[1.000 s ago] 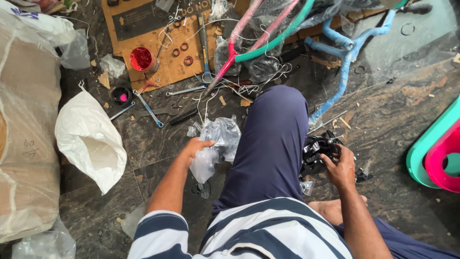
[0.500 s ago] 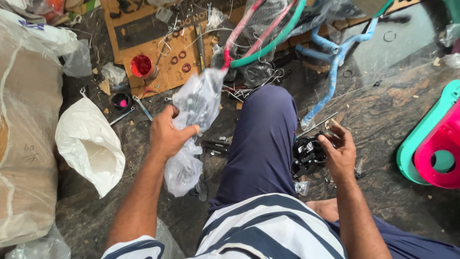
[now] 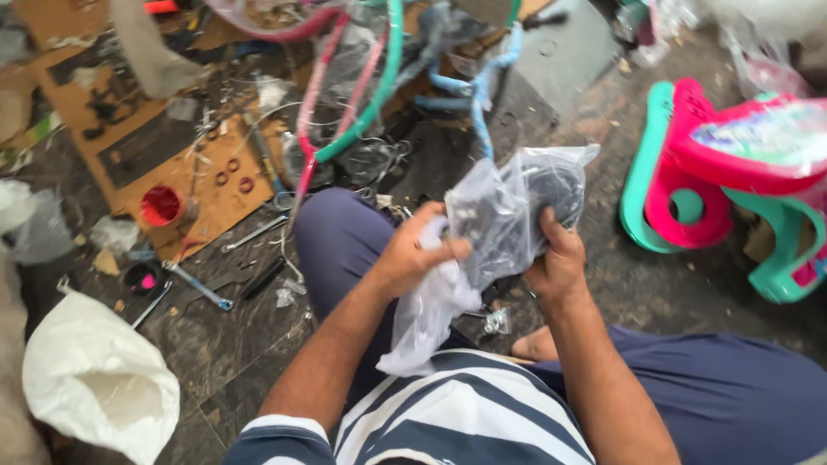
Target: The person assembles and repairs plastic bicycle components using a screwdriver, handling various parts including a pink chain guard and decorative covers while working with a set of small bolts and brackets.
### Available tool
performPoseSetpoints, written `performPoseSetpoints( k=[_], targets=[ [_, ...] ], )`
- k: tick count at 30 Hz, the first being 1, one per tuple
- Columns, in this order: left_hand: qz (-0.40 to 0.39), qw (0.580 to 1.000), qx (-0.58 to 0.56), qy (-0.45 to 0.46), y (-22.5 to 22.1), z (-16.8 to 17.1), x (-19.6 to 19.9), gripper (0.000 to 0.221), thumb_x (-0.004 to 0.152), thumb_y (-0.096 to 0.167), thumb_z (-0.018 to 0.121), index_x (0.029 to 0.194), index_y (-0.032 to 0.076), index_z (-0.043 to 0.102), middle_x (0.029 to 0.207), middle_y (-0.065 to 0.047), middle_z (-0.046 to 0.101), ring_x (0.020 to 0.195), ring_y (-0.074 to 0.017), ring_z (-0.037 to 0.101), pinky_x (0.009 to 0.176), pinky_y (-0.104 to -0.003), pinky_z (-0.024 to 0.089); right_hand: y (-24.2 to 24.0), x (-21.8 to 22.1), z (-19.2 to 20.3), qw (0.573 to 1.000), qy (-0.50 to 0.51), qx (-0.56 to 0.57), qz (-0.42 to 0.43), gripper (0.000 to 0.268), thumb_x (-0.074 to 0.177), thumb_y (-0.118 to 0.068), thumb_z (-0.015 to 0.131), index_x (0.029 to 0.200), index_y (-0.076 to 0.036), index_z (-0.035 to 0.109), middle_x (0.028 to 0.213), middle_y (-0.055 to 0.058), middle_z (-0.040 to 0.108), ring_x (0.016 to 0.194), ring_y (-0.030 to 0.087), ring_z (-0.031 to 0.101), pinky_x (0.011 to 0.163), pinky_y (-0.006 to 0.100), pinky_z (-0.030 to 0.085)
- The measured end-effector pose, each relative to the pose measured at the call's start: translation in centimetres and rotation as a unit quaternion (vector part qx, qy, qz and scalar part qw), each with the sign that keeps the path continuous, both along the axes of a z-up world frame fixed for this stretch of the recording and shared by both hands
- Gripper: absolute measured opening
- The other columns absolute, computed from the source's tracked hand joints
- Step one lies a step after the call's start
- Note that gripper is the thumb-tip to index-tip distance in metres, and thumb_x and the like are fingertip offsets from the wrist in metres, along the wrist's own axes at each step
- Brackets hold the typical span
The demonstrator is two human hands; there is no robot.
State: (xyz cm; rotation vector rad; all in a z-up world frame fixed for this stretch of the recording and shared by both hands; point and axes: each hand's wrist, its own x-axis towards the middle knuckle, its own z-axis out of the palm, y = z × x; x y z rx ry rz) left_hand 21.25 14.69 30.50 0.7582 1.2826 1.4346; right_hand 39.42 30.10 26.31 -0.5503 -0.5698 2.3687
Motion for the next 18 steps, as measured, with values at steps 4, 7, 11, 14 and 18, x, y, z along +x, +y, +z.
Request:
performPoseSetpoints(
  k=[4,7,11,14,18],
  targets=[
    [0.098,0.990,0.070,0.073,2.6,-1.2,-1.4,0.070,0.093,0.032,0.078,0.150,0.005,0.047,0.128,-0.005,0.061,0.121,-0.0136,0.057,0.108,-0.030,0.047,1.7,1.3,-3.0,0.999,0.002,0.039,-0.025,0.047,0.095,-0.019,0.078,0.136,-0.006,0.058,0.124,0.008,0.070,0.113,0.027,0.069,0.101,0.047,0.055],
    [0.037,0.987,-0.007,0.159,3.9,-1.7,-2.4,0.062,0.089,0.031,0.078,0.141,0.008,0.052,0.122,0.002,0.064,0.112,-0.0088,0.061,0.095,-0.027,0.050,1.9,1.5,-4.1,0.999,-0.033,0.031,-0.002,0.045,0.096,-0.015,0.079,0.134,-0.002,0.059,0.122,0.010,0.070,0.109,0.026,0.069,0.099,0.046,0.056],
    [0.090,0.977,-0.052,0.184,5.2,-4.2,-1.9,0.027,0.095,0.028,0.077,0.104,0.003,0.076,0.090,0.000,0.072,0.082,-0.0088,0.062,0.074,-0.028,0.051,2.4,1.3,-3.3,0.996,-0.076,-0.012,0.049,0.050,0.090,-0.022,0.079,0.131,-0.001,0.061,0.116,0.012,0.072,0.103,0.025,0.071,0.094,0.045,0.058],
    [0.213,0.974,-0.009,0.072,5.7,-7.4,-1.7,0.023,0.097,0.025,0.074,0.100,0.003,0.075,0.088,0.002,0.073,0.077,-0.0079,0.064,0.071,-0.028,0.053,2.9,2.2,-3.4,0.973,-0.069,0.126,0.182,0.062,0.080,-0.014,0.083,0.137,-0.005,0.057,0.124,0.006,0.071,0.111,0.018,0.069,0.099,0.039,0.054],
    [0.268,0.960,0.004,-0.076,6.5,-11.1,-4.7,0.019,0.100,0.019,0.072,0.095,0.000,0.072,0.085,-0.001,0.071,0.073,-0.0108,0.063,0.068,-0.029,0.053,2.6,1.4,-4.8,0.937,-0.198,0.201,0.203,0.059,0.078,-0.003,0.082,0.132,0.001,0.057,0.121,0.012,0.072,0.109,0.020,0.071,0.100,0.038,0.056]
  ],
)
